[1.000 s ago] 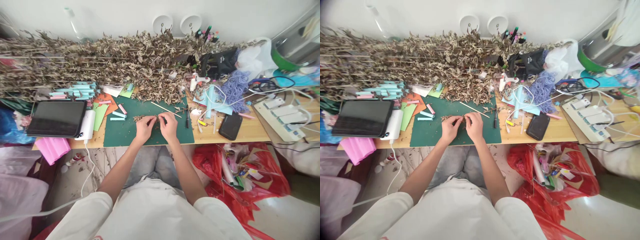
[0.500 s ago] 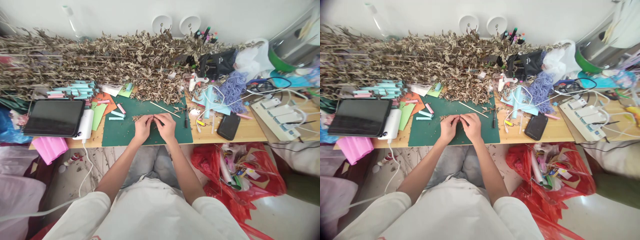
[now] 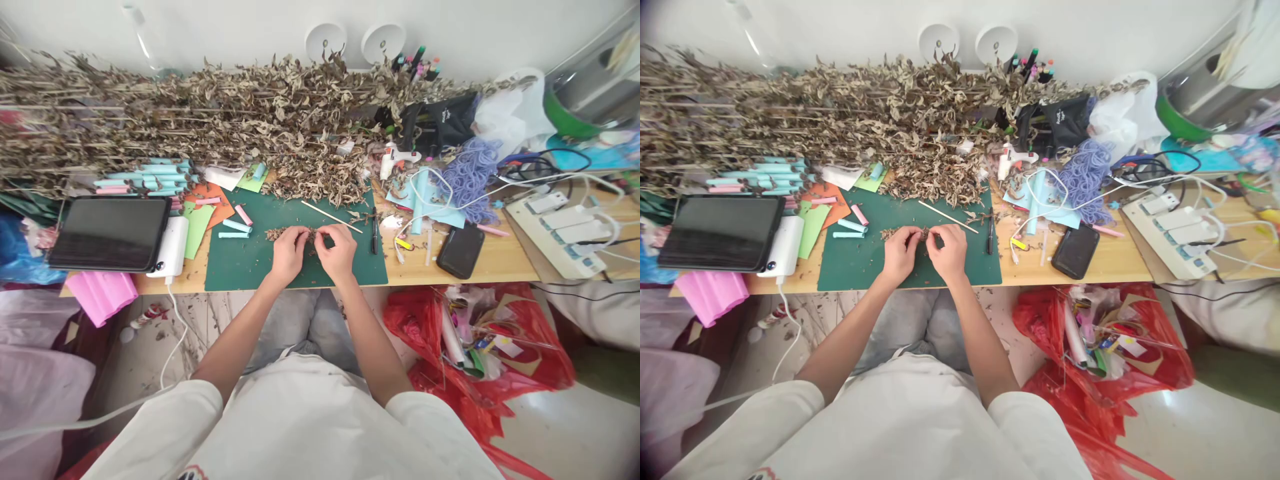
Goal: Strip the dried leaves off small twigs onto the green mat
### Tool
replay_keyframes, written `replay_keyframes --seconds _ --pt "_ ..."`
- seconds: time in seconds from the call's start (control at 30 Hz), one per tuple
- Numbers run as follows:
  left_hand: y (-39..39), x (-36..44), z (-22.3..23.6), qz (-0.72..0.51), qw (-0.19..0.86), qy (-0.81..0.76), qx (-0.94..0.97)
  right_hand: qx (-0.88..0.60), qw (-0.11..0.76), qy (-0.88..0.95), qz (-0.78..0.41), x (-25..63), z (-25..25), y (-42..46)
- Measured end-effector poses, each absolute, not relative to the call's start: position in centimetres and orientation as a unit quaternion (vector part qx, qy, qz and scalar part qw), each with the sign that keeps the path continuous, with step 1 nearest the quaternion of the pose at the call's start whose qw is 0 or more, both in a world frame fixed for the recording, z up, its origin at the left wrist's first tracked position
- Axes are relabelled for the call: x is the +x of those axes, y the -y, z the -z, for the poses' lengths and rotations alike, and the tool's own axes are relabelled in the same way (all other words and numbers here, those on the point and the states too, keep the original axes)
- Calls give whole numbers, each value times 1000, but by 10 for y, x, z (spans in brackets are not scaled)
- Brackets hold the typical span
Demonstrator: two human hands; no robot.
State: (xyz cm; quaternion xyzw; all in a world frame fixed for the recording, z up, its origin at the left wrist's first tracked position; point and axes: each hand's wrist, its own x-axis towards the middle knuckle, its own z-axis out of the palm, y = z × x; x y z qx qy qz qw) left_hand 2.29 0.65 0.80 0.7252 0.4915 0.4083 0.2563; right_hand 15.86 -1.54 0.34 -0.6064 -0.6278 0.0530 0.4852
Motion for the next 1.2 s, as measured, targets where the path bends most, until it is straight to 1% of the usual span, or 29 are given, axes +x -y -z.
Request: replay_keyframes --seconds 0.2,0.57,0.73,0.97,1.1,1.2 --pt "-7 22 -10 -419 272 -489 715 -608 486 624 -72 161 -2 14" --pt "-6 23 -5 -413 312 -508 688 -590 461 660 -64 159 -2 16" --pt "-6 23 -7 -411 263 -497 717 -602 441 661 -72 159 -1 16" --pt "-7 26 -6 -397 228 -489 743 -616 425 662 -31 155 -2 17" --pt "-7 26 -5 -400 216 -486 747 -615 446 649 -24 155 -1 17" --pt "-6 25 -7 -403 223 -496 737 -618 471 628 -40 158 -1 17"
